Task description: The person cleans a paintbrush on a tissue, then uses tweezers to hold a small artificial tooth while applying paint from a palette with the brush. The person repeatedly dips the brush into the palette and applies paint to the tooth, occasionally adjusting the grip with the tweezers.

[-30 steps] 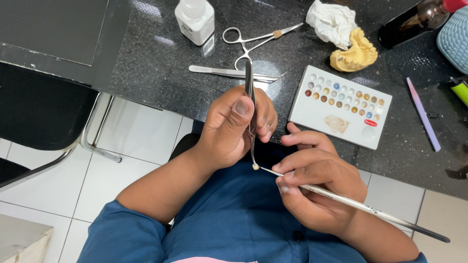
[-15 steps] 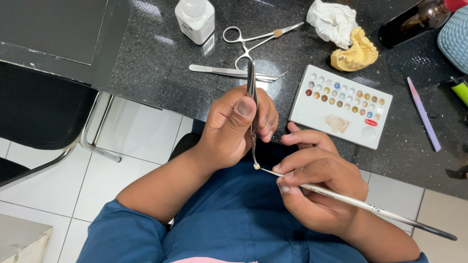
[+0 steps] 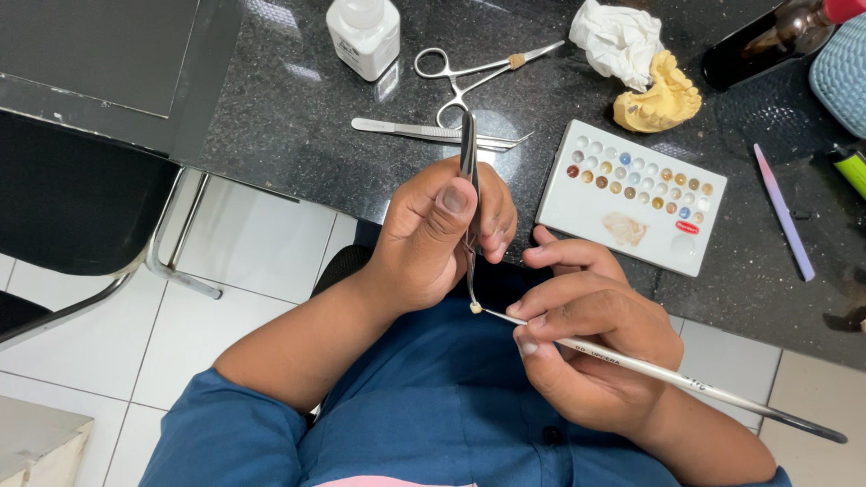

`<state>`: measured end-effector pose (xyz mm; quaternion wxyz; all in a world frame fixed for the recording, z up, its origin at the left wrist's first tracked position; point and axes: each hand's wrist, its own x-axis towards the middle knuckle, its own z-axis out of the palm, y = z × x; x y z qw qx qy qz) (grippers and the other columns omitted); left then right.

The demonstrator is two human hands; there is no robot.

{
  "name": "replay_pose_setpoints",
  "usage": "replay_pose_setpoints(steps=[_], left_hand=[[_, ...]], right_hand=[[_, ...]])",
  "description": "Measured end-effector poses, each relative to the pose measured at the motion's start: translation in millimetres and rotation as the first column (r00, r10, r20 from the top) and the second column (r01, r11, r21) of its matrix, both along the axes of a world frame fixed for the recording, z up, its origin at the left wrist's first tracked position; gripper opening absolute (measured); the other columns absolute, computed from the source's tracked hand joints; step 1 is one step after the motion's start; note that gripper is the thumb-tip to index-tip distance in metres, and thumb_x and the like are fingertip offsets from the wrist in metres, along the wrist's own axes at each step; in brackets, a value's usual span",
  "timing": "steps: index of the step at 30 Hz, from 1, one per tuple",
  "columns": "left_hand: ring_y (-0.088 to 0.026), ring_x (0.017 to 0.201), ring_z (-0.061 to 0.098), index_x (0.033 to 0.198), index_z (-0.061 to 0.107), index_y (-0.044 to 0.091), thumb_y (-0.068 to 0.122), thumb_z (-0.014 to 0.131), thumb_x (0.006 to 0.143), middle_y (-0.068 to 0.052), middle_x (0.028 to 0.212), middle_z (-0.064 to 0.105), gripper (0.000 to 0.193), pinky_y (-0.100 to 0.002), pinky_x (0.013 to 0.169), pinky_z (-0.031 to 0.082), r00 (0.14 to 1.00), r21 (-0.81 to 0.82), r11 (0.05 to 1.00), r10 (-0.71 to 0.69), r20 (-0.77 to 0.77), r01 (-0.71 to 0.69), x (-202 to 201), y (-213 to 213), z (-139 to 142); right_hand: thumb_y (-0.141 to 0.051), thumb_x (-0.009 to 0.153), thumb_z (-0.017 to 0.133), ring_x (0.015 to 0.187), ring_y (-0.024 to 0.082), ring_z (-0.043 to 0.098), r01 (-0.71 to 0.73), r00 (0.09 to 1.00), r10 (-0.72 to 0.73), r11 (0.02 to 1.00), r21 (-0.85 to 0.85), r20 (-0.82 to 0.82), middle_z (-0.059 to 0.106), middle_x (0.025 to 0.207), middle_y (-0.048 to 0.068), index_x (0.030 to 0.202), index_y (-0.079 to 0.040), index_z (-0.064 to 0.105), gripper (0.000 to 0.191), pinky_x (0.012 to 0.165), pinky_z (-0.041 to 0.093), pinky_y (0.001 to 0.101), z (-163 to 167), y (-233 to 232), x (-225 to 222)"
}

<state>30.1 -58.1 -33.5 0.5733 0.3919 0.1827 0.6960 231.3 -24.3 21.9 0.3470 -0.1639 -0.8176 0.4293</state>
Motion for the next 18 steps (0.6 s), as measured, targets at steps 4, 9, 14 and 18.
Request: replay_pose_setpoints(steps=[4,9,14,18], left_hand=[[-0.013,0.079,0.052,0.092,0.051,0.003,0.047,0.047,0.117,-0.007,0.086,0.052,0.05,-0.026,0.078,0.047,1.0,-0.007,1.0,-0.003,-0.001,0.003,-0.5,-0.8,0.1],[-0.012,0.079,0.052,0.092,0.051,0.004,0.047,0.046,0.118,-0.007,0.085,0.052,0.05,-0.026,0.079,0.047,1.0,-0.006,1.0,-0.003,-0.004,0.003,-1.0,-1.2,0.2],[-0.012,0.079,0.052,0.093,0.051,0.004,0.046,0.046,0.118,-0.007,0.085,0.052,0.049,-0.026,0.078,0.047,1.0,-0.006,1.0,0.005,0.001,-0.005,-0.2,-1.7,-0.2],[-0.013,0.078,0.052,0.093,0.051,0.004,0.045,0.046,0.118,-0.008,0.085,0.052,0.049,-0.027,0.079,0.046,1.0,0.006,1.0,0.002,0.019,-0.002,0.2,-1.1,-0.2]], right_hand=[[-0.002,0.088,0.075,0.104,0.026,0.071,-0.001,1.0,0.0,1.0,-0.008,-0.016,0.074,0.098,0.008,0.1,-0.008,0.061,0.019,0.118,0.047,0.0535,-0.4,-0.4,0.1],[-0.002,0.087,0.075,0.111,0.03,0.07,0.002,1.0,-0.002,1.0,0.006,-0.004,0.073,0.098,0.008,0.099,-0.007,0.061,0.019,0.117,0.047,0.0535,-0.4,-1.2,-0.6],[-0.002,0.088,0.076,0.109,0.029,0.071,0.004,1.0,-0.004,1.0,0.002,-0.009,0.073,0.098,0.009,0.099,-0.008,0.061,0.02,0.117,0.047,0.0538,-0.5,-0.8,-0.4],[-0.001,0.087,0.075,0.111,0.03,0.07,0.001,1.0,-0.001,1.0,0.001,-0.01,0.073,0.098,0.009,0.099,-0.008,0.061,0.02,0.117,0.047,0.054,-0.9,-1.4,0.3]])
